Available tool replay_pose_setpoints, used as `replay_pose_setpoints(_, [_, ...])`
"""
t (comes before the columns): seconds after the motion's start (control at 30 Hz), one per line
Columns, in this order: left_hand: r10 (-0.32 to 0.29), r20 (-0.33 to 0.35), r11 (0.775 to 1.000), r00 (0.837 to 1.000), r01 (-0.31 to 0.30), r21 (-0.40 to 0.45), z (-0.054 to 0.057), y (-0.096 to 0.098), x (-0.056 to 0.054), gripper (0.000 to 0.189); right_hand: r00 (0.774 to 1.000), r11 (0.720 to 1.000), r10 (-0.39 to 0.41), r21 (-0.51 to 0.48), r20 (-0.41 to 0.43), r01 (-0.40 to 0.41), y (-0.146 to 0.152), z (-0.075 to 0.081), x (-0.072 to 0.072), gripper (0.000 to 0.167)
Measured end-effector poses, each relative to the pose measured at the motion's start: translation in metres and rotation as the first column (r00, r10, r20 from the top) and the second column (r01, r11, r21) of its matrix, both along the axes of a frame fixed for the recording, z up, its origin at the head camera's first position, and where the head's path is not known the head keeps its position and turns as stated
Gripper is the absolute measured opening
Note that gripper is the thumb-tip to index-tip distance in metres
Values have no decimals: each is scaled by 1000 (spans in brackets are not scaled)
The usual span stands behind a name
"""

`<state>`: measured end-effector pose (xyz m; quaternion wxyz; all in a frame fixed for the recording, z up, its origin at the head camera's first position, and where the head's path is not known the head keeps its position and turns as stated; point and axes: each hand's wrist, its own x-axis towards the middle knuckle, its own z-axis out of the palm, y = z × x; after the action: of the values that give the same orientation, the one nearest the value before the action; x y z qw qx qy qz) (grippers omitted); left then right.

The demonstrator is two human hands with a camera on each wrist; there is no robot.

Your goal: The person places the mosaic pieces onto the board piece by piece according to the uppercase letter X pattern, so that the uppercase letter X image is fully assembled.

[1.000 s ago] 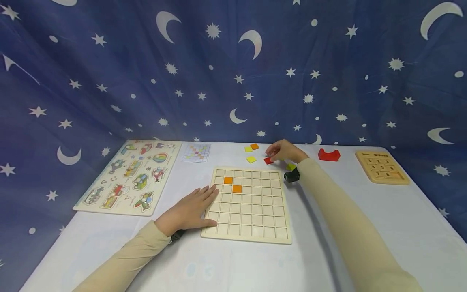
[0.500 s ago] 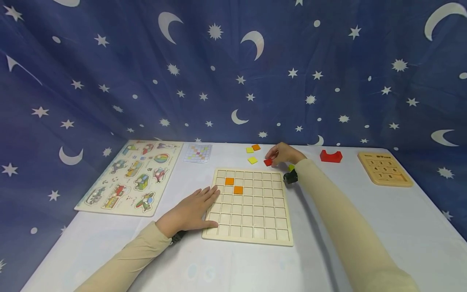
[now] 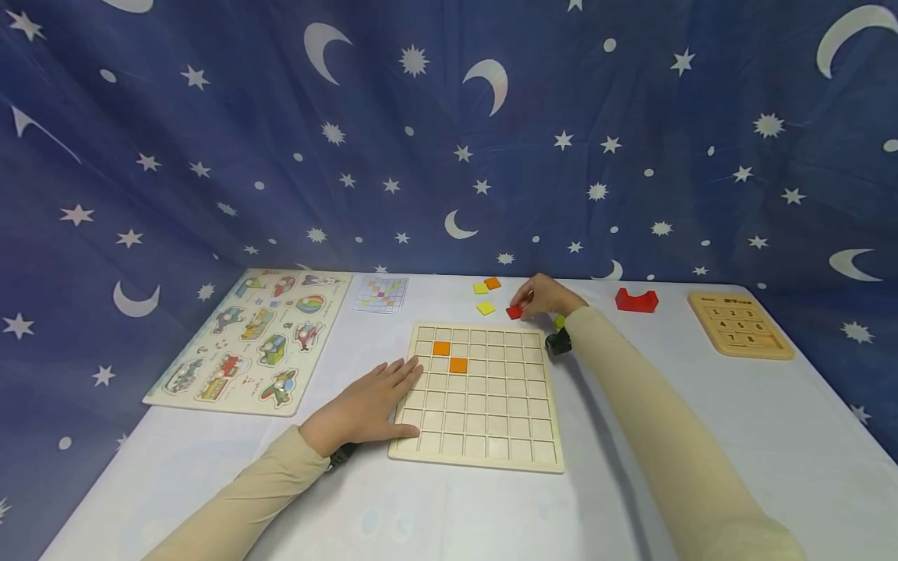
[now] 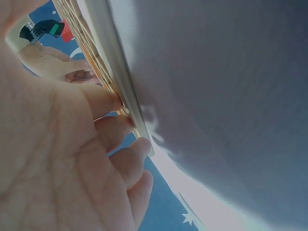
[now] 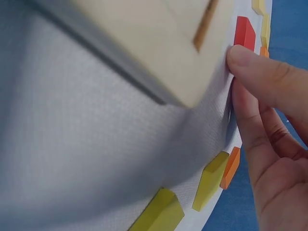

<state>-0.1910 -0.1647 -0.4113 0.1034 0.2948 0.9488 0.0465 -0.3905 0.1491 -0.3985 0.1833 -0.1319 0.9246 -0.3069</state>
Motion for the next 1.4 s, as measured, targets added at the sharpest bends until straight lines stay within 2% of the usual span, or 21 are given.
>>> replay_pose_setpoints(0.47, [0, -7, 1000, 1000, 0, -4, -2, 0, -1, 92, 996, 997, 74, 24, -42, -73, 3, 2, 2, 28])
replay_pose_setpoints(0.87, [-10, -11, 1000, 1000, 10, -15, -2, -1, -1, 92, 995, 996, 83, -38, -51, -85, 11, 8, 12, 28])
replay_pose_setpoints(1.0, [-9, -11, 1000, 1000, 9, -14, -2, -1, -1, 91, 993, 993, 93, -62, -70, -97, 14, 10, 21, 28])
replay_pose_setpoints(1.23, [-6, -6, 1000, 1000, 6, -5, -2, 0, -1, 91, 982, 981, 135, -119, -132, -151, 9, 13, 45, 27])
replay_pose_setpoints(1.4, [-2, -1, 1000, 1000, 1, -8, -2, 0, -1, 91, 979, 975, 138, -150, -149, -161, 2, 14, 61, 26])
